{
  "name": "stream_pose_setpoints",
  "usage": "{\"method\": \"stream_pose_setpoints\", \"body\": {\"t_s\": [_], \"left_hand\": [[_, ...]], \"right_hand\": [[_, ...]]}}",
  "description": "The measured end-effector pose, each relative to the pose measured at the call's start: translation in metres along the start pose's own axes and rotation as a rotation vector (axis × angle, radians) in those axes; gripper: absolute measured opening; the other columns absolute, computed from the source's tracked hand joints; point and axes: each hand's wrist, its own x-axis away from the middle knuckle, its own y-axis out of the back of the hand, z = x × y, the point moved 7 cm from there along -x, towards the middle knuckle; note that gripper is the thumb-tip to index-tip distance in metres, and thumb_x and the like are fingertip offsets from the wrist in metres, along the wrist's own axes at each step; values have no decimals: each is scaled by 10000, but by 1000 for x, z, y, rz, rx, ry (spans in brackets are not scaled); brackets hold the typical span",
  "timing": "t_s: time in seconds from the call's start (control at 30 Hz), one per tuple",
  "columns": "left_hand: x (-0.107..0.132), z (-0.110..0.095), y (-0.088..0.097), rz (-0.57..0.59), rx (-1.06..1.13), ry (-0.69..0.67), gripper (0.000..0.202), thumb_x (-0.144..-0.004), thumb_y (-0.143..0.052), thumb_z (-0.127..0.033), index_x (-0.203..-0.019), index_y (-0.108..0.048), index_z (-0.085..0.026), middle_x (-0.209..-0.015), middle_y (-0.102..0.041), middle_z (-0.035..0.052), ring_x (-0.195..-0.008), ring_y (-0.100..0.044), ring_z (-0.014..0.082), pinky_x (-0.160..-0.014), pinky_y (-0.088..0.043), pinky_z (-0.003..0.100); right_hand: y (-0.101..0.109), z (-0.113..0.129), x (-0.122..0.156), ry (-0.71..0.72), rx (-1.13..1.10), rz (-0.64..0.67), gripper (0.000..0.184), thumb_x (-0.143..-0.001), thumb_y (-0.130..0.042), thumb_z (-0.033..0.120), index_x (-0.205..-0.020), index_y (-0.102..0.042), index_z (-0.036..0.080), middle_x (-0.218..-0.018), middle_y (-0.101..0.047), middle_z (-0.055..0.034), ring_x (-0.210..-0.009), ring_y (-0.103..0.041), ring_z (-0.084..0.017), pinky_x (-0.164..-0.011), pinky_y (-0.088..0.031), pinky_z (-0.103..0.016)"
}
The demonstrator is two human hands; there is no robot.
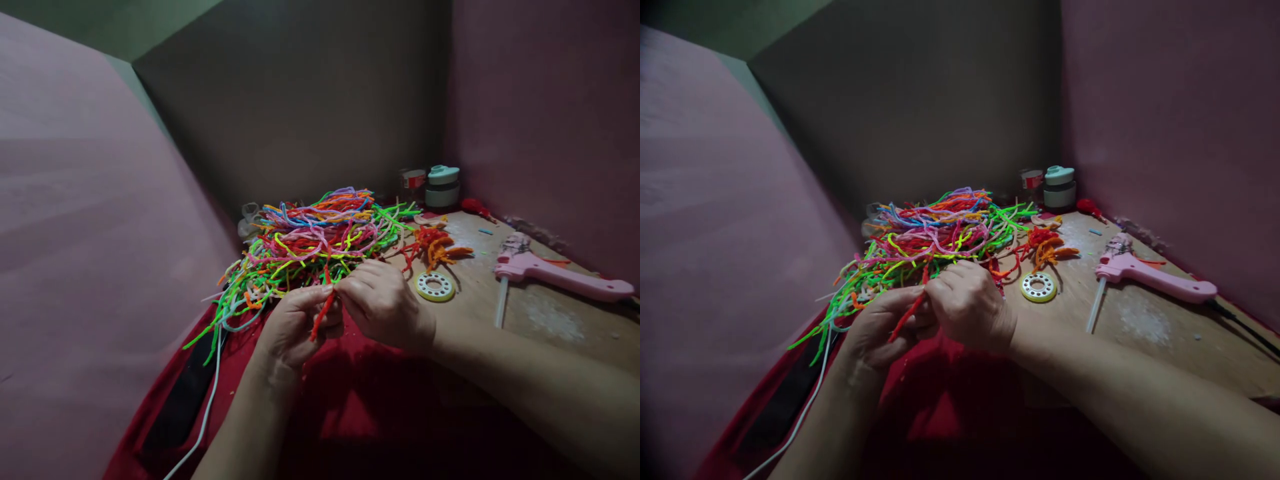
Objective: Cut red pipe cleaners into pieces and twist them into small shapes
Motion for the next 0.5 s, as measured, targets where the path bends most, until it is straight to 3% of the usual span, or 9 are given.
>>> {"method": "stream_pose_setpoints", "body": {"t_s": [0.07, 0.17, 0.27, 0.33, 0.4, 0.5], "left_hand": [[5, -14, 5, -123, -186, -147, 208, -716, -613, -268, -591, -514, -134, -510, -396, -41, -448, -330, 55, -448, -276, 201], [23, -44, 8, -306, -513, -473, 106, -742, -631, -258, -758, -600, -158, -648, -532, -12, -581, -471, 87, -546, -375, 209], [39, -60, -6, -280, -846, -769, 146, -759, -627, -212, -905, -625, -209, -892, -578, 23, -831, -539, 140, -732, -426, 252], [48, -64, -16, -260, -1049, -922, 109, -776, -608, -197, -878, -638, -220, -927, -558, 32, -882, -532, 155, -772, -423, 270], [56, -71, -22, -337, -1205, -1058, 61, -782, -597, -185, -816, -635, -219, -884, -534, 27, -853, -520, 151, -762, -419, 273], [56, -75, -29, -368, -1378, -1108, 30, -782, -593, -186, -756, -593, -201, -848, -528, 29, -829, -501, 157, -757, -406, 288]], "right_hand": [[2, -9, -1, -144, -185, -33, 200, -820, -467, 170, -720, -634, 124, -669, -634, -88, -638, -553, -163, -643, -401, -307], [-5, -24, -1, -446, -649, -8, 128, -804, -516, 188, -772, -630, 141, -680, -632, -39, -616, -560, -124, -598, -427, -255], [-14, -26, -1, -611, -1017, 42, 79, -774, -552, 180, -746, -618, 147, -645, -608, -2, -604, -564, -105, -600, -448, -241], [-17, -24, -1, -650, -1119, 72, 56, -750, -579, 176, -724, -617, 144, -619, -598, 8, -594, -561, -98, -613, -455, -244], [-20, -25, 0, -684, -1159, 88, 50, -736, -597, 183, -717, -619, 143, -609, -600, 8, -584, -559, -96, -614, -458, -249], [-23, -29, 2, -742, -1197, 71, 60, -726, -610, 196, -708, -616, 140, -608, -607, 1, -570, -559, -95, -603, -458, -252]]}}
